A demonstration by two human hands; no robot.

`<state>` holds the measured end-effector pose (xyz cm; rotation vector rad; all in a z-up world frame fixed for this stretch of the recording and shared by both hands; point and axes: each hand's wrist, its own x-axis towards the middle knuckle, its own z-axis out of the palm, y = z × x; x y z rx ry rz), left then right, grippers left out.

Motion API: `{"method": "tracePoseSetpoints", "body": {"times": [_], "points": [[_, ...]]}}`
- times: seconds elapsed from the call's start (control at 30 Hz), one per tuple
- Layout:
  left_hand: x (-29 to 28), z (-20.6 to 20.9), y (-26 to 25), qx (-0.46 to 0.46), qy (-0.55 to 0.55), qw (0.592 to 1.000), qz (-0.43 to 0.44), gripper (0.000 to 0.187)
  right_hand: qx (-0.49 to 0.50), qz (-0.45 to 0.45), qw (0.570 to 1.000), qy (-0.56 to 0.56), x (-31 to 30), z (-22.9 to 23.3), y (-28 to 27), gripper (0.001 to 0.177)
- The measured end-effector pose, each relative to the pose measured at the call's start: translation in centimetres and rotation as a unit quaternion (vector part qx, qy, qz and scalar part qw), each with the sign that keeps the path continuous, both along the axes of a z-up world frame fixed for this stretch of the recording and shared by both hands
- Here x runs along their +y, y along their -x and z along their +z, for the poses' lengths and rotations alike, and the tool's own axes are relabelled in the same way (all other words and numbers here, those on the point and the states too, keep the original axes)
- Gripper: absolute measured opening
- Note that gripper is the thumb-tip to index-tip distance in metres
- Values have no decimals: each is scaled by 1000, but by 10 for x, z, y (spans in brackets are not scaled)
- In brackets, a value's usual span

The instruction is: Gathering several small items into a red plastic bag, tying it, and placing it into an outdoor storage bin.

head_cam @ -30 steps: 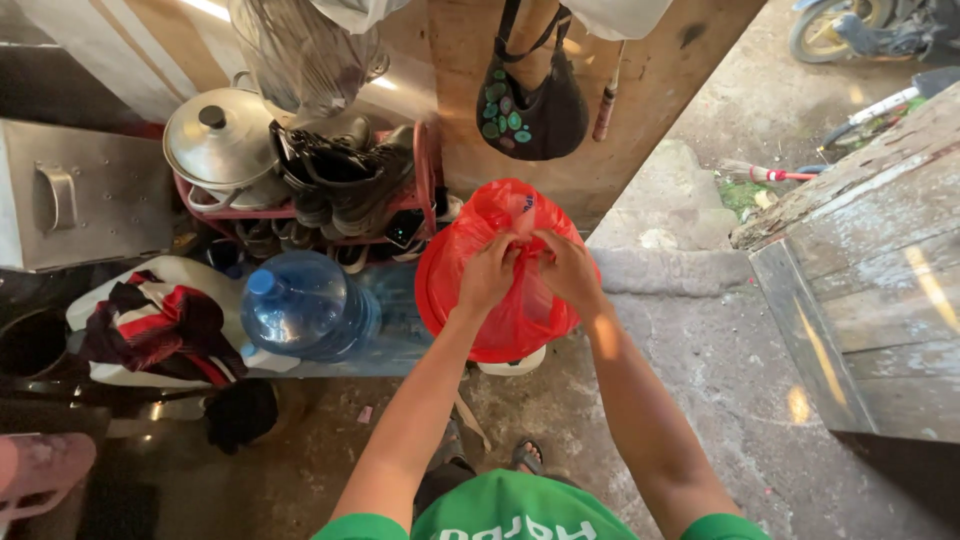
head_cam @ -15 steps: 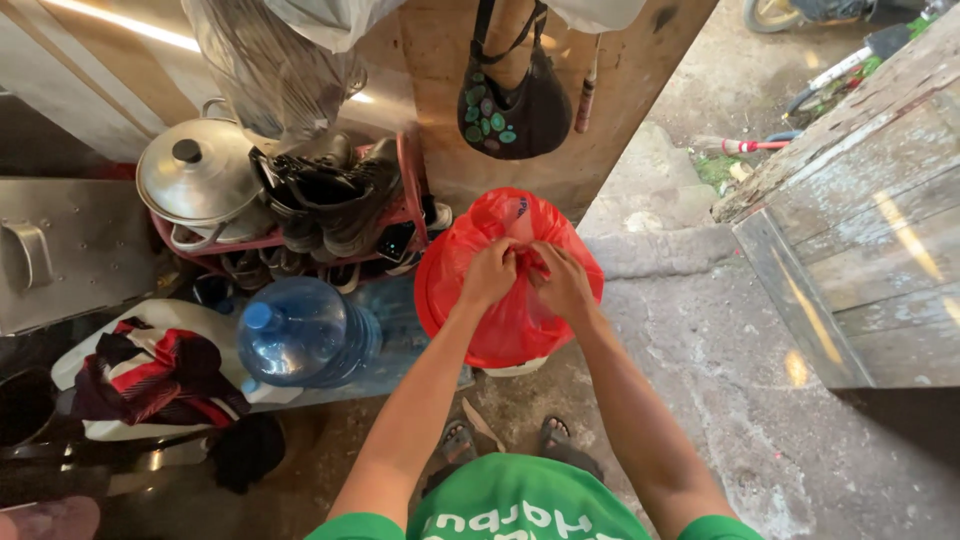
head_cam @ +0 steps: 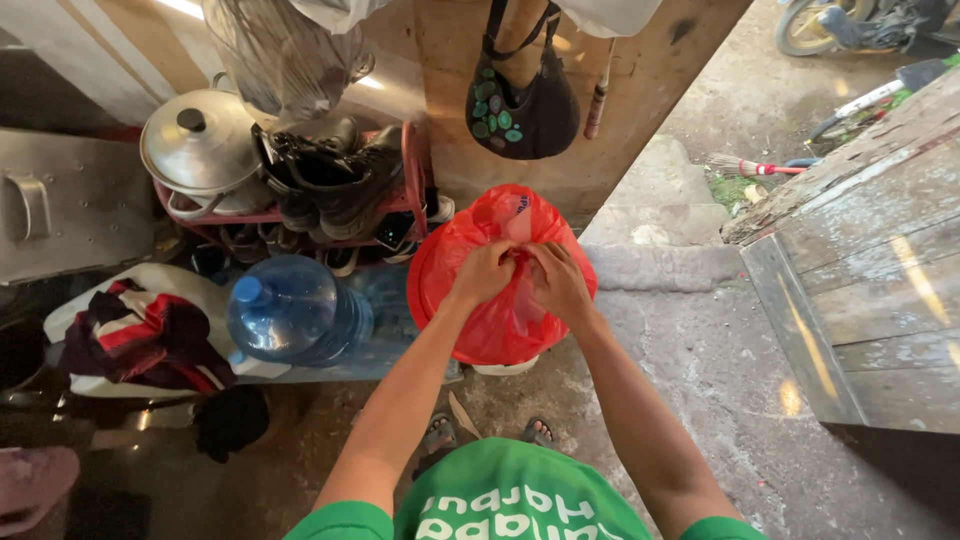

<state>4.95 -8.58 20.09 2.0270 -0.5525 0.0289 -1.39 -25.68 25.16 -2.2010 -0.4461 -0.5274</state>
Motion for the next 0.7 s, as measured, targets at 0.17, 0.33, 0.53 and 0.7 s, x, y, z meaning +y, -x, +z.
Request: {"method": "tracePoseSetpoints", "body": {"times": [0.17, 0.33, 0.53, 0.7], "points": [[-8, 11, 22, -41, 21, 998, 46, 29, -13, 16, 998, 52, -4, -3, -11, 33], [-7, 27, 22, -1, 35, 998, 44, 30, 11, 5, 998, 57, -6, -5, -23, 11], [-4, 9, -7, 17, -121, 992, -19, 27, 26, 33, 999, 32, -3, 4, -22, 14], [-7, -28, -38, 59, -24, 996, -55, 30, 54, 56, 997, 8, -5, 20, -14, 16]]}}
